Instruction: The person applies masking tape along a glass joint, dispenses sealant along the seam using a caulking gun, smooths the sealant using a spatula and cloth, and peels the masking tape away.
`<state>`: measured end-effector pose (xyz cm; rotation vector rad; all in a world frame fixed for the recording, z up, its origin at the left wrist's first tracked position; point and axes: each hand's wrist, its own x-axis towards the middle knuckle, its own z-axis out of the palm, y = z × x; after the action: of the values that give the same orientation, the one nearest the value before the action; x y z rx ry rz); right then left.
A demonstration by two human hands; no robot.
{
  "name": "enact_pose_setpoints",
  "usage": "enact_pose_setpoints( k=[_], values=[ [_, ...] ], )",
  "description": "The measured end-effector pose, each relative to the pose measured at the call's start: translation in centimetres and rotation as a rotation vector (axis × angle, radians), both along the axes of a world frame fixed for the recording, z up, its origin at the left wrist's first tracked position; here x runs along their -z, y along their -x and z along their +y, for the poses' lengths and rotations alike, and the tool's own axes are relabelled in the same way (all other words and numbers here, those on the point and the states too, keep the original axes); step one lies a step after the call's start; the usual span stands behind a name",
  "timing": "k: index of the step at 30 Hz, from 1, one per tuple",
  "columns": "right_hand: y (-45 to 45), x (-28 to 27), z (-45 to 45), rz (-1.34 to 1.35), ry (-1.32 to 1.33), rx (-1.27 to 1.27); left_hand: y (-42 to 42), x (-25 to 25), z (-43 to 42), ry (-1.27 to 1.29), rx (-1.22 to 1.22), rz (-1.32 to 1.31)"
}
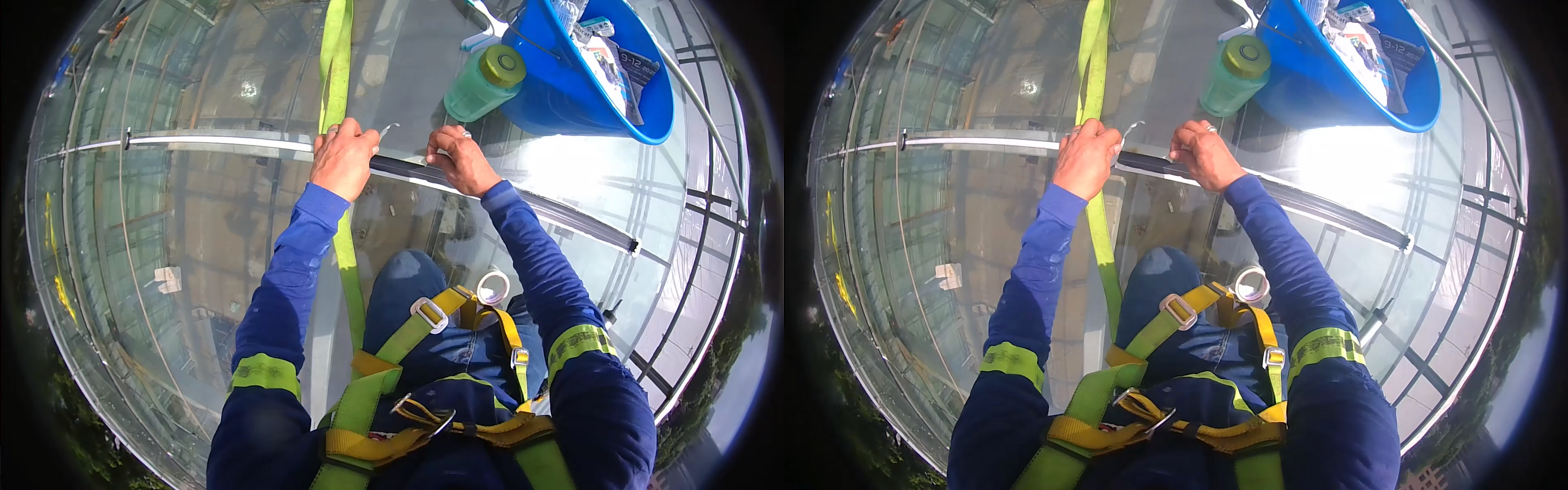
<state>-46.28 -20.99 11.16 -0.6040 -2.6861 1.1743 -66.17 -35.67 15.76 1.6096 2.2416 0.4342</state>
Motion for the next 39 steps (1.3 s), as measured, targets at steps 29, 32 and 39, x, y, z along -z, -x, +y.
enact_pose_setpoints(
  k=[29,32,39],
  values=[
    [-36.6,-33.7,0.0,0.375,-0.552,0.458,-28.7,-15.0,14.9,-0.184,0.393,-0.964],
    [-44.9,-39.0,0.5,0.419,-0.478,0.538,-33.3,-7.1,18.6,-0.165,0.328,-0.720],
    [-59.4,-49.6,4.8,0.004,-1.155,0.314,-49.0,4.9,25.1,0.024,0.283,-0.477]
  ],
)
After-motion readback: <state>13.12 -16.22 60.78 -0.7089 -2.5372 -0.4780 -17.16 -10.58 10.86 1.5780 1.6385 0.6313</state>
